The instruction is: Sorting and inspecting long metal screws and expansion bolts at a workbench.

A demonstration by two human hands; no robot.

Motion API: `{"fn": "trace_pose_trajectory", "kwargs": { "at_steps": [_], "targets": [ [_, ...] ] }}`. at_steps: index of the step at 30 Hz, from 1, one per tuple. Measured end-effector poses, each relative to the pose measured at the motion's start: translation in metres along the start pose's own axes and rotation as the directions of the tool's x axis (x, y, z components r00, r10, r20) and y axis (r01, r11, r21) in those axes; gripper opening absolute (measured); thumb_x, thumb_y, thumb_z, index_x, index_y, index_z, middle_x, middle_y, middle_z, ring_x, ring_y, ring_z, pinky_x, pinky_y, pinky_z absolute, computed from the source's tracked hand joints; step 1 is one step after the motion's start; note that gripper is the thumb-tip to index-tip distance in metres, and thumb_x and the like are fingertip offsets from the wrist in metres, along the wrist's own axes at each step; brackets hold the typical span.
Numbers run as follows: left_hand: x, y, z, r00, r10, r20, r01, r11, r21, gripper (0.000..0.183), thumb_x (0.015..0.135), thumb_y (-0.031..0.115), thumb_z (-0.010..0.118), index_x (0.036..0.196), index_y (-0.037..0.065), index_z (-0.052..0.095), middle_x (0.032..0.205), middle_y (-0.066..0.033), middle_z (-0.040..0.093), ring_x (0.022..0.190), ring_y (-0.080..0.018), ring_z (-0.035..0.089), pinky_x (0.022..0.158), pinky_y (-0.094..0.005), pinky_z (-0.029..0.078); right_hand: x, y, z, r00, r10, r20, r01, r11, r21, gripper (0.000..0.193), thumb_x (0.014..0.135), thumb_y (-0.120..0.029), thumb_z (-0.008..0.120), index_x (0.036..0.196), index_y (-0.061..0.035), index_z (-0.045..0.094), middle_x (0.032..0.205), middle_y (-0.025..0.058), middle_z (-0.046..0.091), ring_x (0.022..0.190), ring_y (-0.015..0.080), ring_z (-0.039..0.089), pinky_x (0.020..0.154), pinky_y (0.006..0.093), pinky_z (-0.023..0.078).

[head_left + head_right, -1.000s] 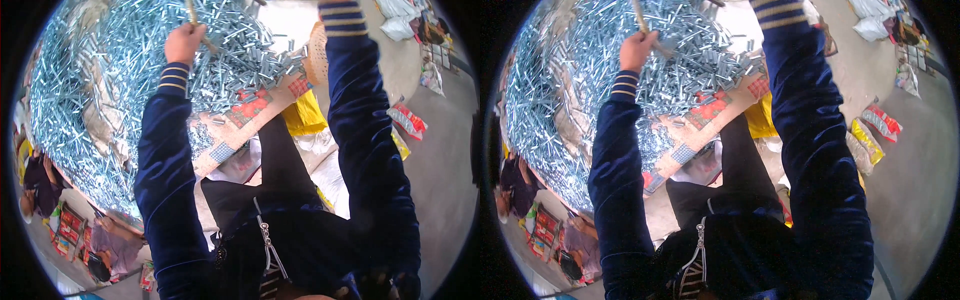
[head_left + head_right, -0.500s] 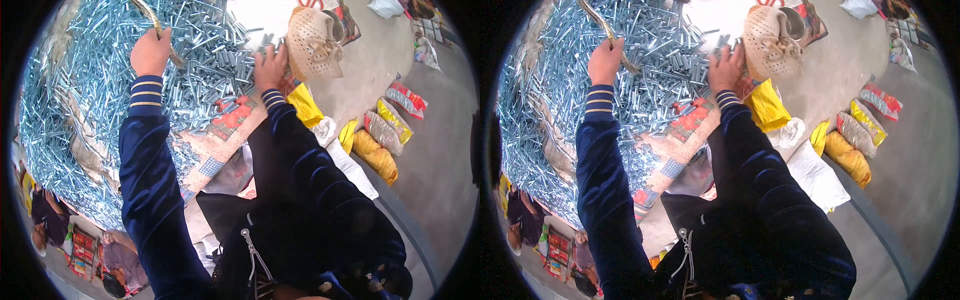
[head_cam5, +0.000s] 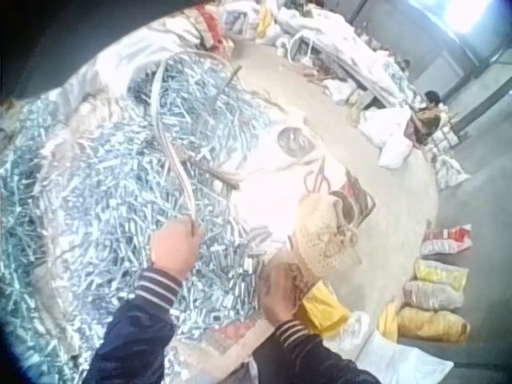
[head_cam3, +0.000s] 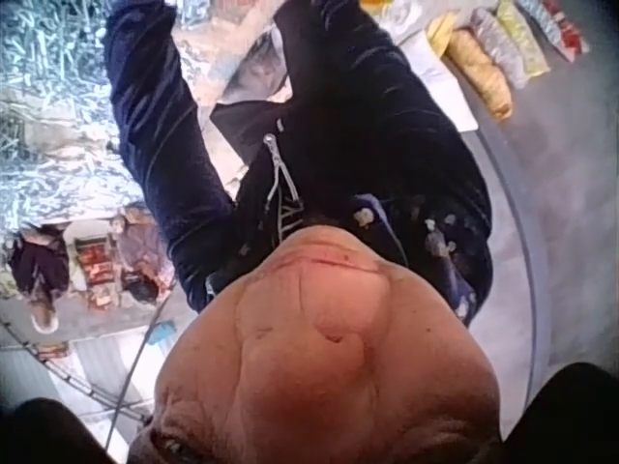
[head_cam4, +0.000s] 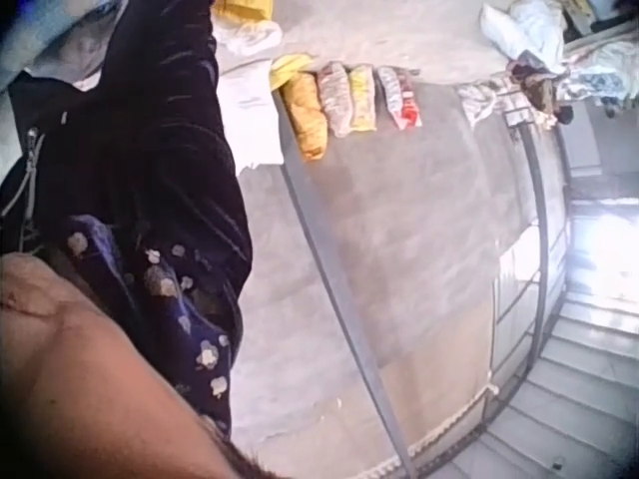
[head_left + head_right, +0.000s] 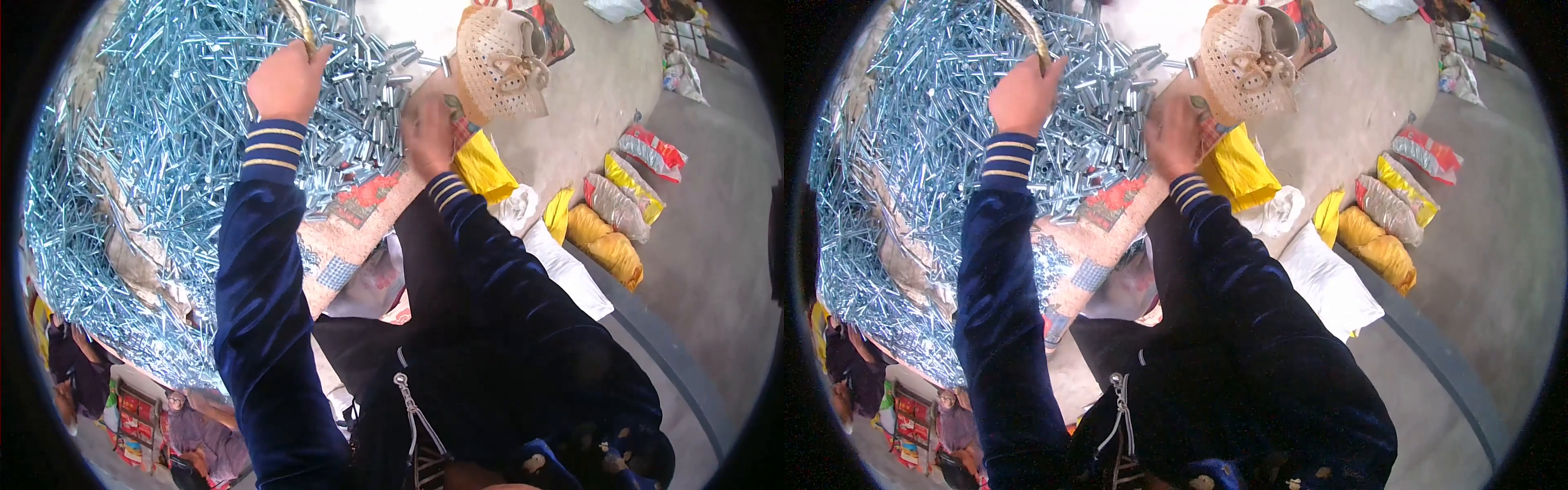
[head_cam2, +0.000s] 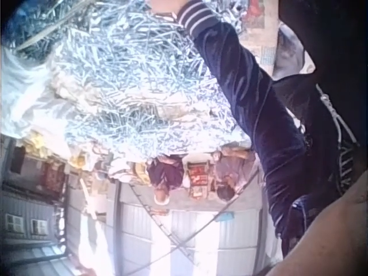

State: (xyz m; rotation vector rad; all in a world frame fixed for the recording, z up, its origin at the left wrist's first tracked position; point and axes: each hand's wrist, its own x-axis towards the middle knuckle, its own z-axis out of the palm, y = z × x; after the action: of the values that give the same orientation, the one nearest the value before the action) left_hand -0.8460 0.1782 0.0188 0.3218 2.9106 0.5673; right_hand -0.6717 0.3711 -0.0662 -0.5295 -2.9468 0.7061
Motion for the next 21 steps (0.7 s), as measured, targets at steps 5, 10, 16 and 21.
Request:
{"fn": "trace_pose_trajectory", "kwargs": {
  "at_steps": [5, 10, 16, 21],
  "targets": [
    [-0.026, -0.026, -0.008, 0.996, 0.047, -0.075, -0.045, 0.999, 0.023, 0.049, 0.081, 0.054, 0.06, 0.09, 0.005, 0.061, 0.08, -0.0145, 0.062, 0.072, -0.0341, 0.062, 0.062, -0.0425, 0.048, 0.04, -0.041, 0.0, 0.982, -0.129, -0.139, 0.149, 0.978, 0.147, 0.055, 0.085, -0.029, 0.057, 0.127, 0.0035, 0.042, 0.132, 0.0252, 0.041, 0.122, 0.0412, 0.039, 0.104, 0.047, 0.029],
    [-0.033, -0.005, 0.007, 0.954, 0.188, -0.233, -0.215, 0.972, -0.094, 0.049, 0.075, 0.05, 0.067, 0.089, 0.004, 0.057, 0.083, -0.0143, 0.057, 0.07, -0.0338, 0.061, 0.059, -0.0424, 0.049, 0.078, -0.023, 0.023, 0.965, -0.093, -0.245, 0.022, 0.961, -0.277, 0.048, 0.086, -0.037, 0.056, 0.123, -0.0057, 0.051, 0.128, 0.0212, 0.046, 0.121, 0.0387, 0.039, 0.103, 0.05, 0.028],
    [-0.097, -0.032, -0.013, 0.97, 0.093, -0.227, -0.17, 0.922, -0.349, 0.041, 0.078, 0.021, 0.071, 0.11, 0.001, 0.056, 0.092, -0.0147, 0.057, 0.084, -0.0328, 0.059, 0.071, -0.0386, 0.048, 0.042, -0.063, 0.026, 0.97, -0.176, -0.165, 0.204, 0.963, 0.173, 0.042, 0.088, -0.027, 0.055, 0.119, 0.0016, 0.054, 0.122, 0.0215, 0.053, 0.116, 0.0387, 0.047, 0.1, 0.0442, 0.034],
    [-0.197, -0.039, 0.005, 0.958, 0.056, -0.28, -0.186, 0.866, -0.464, 0.029, 0.077, 0.01, 0.068, 0.104, 0.004, 0.058, 0.095, -0.0131, 0.059, 0.081, -0.0321, 0.059, 0.069, -0.0389, 0.048, 0.181, 0.018, 0.027, 0.873, -0.442, -0.205, 0.44, 0.896, -0.06, 0.045, 0.093, -0.033, 0.044, 0.122, 0.0012, 0.053, 0.119, 0.021, 0.056, 0.114, 0.0368, 0.049, 0.1, 0.0414, 0.036]
  ]
}}
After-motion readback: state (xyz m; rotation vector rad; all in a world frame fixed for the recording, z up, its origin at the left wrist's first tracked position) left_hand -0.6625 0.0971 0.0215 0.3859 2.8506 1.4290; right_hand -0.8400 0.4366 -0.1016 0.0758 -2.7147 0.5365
